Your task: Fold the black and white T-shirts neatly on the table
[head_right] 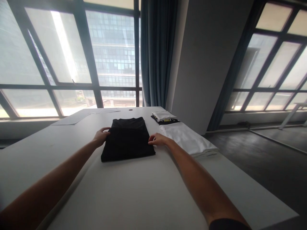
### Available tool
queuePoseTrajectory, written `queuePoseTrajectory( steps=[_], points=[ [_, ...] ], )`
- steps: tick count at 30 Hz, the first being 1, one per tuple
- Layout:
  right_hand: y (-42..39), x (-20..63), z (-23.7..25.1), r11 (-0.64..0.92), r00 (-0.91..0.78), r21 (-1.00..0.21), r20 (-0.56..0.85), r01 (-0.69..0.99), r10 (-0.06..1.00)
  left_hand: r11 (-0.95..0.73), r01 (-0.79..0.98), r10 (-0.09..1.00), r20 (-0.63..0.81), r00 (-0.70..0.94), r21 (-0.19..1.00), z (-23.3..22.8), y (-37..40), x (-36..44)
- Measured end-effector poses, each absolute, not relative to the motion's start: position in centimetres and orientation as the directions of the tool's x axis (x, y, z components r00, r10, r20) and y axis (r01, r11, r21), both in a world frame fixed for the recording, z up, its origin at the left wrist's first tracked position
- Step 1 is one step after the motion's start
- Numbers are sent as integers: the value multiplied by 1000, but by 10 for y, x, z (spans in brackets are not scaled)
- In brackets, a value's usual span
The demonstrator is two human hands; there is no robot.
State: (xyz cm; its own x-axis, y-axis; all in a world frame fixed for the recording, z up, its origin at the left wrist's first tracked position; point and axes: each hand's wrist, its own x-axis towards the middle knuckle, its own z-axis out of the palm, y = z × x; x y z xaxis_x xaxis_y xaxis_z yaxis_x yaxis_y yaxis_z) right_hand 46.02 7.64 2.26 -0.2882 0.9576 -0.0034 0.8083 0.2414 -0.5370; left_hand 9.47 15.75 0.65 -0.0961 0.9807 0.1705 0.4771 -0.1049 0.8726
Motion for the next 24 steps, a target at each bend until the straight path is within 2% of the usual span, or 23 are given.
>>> queuePoseTrajectory(
  steps=[3, 5, 7, 9, 11, 13, 15, 16, 19, 21, 24],
  points=[
    [76, 460, 24, 235, -287, -531, -16, 814, 958, -94, 515, 982, 165, -94, 852, 8, 152, 91],
    [75, 460, 25, 234, -288, -529, -19, 816, 957, -140, 586, 971, 226, -76, 798, 13, 144, 93],
    [74, 459, 26, 236, -289, -516, -23, 823, 957, -273, 715, 937, 347, 45, 643, 18, 130, 99],
    [72, 455, 27, 241, -268, -468, 9, 850, 963, -451, 793, 865, 418, 276, 410, 19, 112, 109],
    [70, 446, 26, 245, -211, -386, 129, 889, 969, -569, 780, 807, 364, 466, 263, 14, 93, 119],
    [68, 432, 24, 259, -165, -308, 301, 915, 939, -589, 773, 805, 259, 534, 237, 3, 79, 124],
    [65, 416, 18, 311, -195, -260, 389, 914, 901, -548, 796, 836, 169, 522, 256, -8, 70, 125],
    [64, 409, 15, 338, -233, -249, 371, 908, 899, -526, 808, 850, 143, 506, 265, -12, 69, 124],
    [63, 395, 3, 337, -301, -251, 173, 908, 938, -451, 852, 892, 112, 437, 265, -17, 74, 120],
    [63, 394, -3, 274, -266, -244, 66, 930, 962, -368, 894, 930, 82, 359, 254, -15, 82, 118],
    [66, 399, -7, 175, -172, -226, 33, 958, 985, -258, 940, 966, 58, 251, 225, -12, 98, 116]
  ],
)
